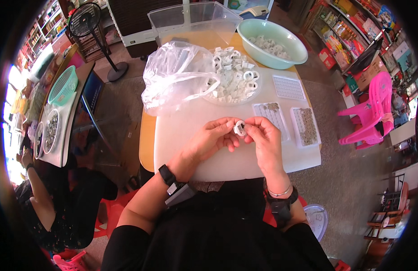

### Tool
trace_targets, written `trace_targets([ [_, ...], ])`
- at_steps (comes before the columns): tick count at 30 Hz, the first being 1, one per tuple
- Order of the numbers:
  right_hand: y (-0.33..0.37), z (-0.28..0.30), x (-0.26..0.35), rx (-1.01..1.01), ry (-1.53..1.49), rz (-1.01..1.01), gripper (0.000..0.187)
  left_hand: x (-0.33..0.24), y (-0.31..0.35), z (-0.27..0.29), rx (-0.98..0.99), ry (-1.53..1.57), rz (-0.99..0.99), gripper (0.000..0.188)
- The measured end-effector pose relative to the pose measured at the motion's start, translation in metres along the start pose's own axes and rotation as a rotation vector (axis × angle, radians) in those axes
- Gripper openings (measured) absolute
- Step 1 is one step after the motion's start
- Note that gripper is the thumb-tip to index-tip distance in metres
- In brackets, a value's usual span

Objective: Assembling small electronic or mechanical components by placing sensors or boards into white plastic housings.

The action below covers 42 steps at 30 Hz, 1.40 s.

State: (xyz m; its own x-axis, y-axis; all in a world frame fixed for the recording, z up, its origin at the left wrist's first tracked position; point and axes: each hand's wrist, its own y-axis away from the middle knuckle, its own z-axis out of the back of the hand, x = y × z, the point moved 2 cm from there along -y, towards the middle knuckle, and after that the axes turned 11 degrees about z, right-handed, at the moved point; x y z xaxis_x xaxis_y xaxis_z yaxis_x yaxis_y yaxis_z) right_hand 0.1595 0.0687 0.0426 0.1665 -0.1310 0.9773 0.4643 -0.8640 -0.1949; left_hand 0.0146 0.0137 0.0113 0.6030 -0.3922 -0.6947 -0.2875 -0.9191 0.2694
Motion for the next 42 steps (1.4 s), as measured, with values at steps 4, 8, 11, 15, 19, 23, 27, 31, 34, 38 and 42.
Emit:
trace_targets([
  [4, 0.002, -0.007, -0.001, -0.106, 0.050, 0.056, 0.007, 0.001, 0.000, 0.005, 0.044, 0.034, -0.069, 0.030],
  [8, -0.003, -0.013, 0.004, -0.079, 0.115, 0.147, 0.008, -0.002, 0.002, 0.009, 0.099, 0.122, -0.079, 0.029],
  [11, -0.024, -0.001, 0.003, -0.067, 0.386, 0.125, 0.011, -0.001, 0.001, 0.012, 0.030, 0.149, -0.093, 0.027],
  [15, -0.081, 0.001, 0.008, -0.009, 0.714, 0.366, 0.012, -0.001, 0.000, 0.011, -0.011, 0.184, -0.143, 0.028],
  [19, -0.130, -0.006, -0.027, 0.185, 0.983, 0.497, 0.011, -0.003, -0.002, 0.012, -0.026, 0.189, -0.144, 0.025],
  [23, -0.139, -0.021, -0.043, 0.376, 1.141, 0.522, 0.012, 0.001, -0.004, 0.016, -0.051, 0.195, -0.117, 0.022],
  [27, -0.140, -0.021, -0.041, 0.395, 1.095, 0.511, 0.011, 0.005, -0.005, 0.023, -0.024, 0.156, -0.104, 0.026],
  [31, -0.126, -0.007, -0.019, 0.262, 0.803, 0.400, 0.014, 0.002, -0.002, 0.015, -0.045, 0.179, -0.114, 0.023],
  [34, -0.102, -0.002, 0.003, 0.221, 0.676, 0.245, 0.017, 0.001, -0.001, 0.013, -0.077, 0.199, -0.147, 0.022],
  [38, -0.052, 0.006, 0.005, 0.199, 0.560, 0.153, 0.013, -0.004, 0.003, 0.017, -0.090, 0.233, -0.238, 0.022],
  [42, -0.014, 0.011, -0.004, 0.196, 0.654, 0.182, 0.008, -0.003, -0.001, 0.018, -0.107, 0.222, -0.235, 0.022],
])
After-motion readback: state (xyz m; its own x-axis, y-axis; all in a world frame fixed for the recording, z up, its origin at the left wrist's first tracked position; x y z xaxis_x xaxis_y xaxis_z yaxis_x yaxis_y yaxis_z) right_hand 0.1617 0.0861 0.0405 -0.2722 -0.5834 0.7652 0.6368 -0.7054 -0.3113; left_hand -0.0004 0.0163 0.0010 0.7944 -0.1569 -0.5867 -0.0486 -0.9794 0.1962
